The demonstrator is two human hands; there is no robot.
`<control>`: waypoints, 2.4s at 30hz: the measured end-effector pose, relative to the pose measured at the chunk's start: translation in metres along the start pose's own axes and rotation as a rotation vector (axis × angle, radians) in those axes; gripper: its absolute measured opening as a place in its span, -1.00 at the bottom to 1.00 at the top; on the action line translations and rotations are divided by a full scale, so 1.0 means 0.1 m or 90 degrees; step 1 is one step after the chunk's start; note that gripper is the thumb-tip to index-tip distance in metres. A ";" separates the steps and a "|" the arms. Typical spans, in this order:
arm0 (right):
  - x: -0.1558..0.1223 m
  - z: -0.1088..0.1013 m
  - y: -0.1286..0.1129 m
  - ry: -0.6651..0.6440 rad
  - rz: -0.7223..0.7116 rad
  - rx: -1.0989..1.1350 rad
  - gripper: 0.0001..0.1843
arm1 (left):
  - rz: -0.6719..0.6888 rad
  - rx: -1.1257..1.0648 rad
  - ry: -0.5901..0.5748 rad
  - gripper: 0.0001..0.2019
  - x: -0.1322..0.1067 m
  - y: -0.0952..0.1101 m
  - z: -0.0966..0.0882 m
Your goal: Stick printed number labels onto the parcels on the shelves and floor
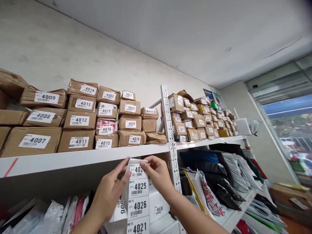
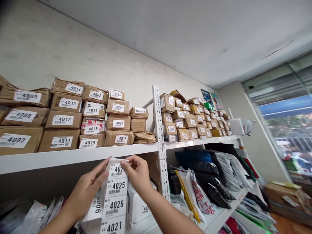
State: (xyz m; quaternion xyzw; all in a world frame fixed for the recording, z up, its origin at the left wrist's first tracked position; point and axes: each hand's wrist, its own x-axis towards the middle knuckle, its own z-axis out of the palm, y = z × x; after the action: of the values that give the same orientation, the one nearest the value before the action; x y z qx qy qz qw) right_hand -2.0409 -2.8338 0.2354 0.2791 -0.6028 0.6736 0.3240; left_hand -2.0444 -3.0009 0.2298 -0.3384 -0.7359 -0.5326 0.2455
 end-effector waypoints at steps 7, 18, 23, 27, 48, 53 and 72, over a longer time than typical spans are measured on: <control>-0.15 -0.18 0.04 0.020 -0.073 -0.104 -0.65 | -0.047 -0.087 -0.079 -0.69 0.02 0.01 0.29; -0.06 -0.24 0.14 0.053 -0.099 -0.047 -0.84 | -0.023 -0.054 0.093 -0.61 0.10 -0.06 0.61; 0.32 -0.45 0.09 0.114 -0.176 -0.138 -0.85 | -0.029 -0.026 0.034 -0.57 0.09 -0.13 0.69; 0.88 -0.88 0.05 0.279 -0.242 -0.322 -0.83 | -0.044 0.017 -0.002 -0.55 -0.05 -0.15 0.70; 0.87 -1.13 0.20 0.119 -0.429 -0.713 -0.61 | -0.068 0.040 0.015 -0.51 -0.18 -0.17 0.47; 0.44 -0.82 -0.10 0.107 -0.290 -0.449 -0.71 | -0.054 -0.008 0.080 -0.54 -0.15 -0.06 0.43; 0.02 -0.29 -0.03 -0.040 -0.110 -0.080 -0.80 | -0.062 -0.254 -0.041 -0.53 0.19 0.10 0.35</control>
State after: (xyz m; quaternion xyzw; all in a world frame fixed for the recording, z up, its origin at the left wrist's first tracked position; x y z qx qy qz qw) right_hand -2.0395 -2.8046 0.2354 0.3302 -0.6273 0.5948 0.3790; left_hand -2.0498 -2.9613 0.2388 -0.3615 -0.6387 -0.6678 0.1241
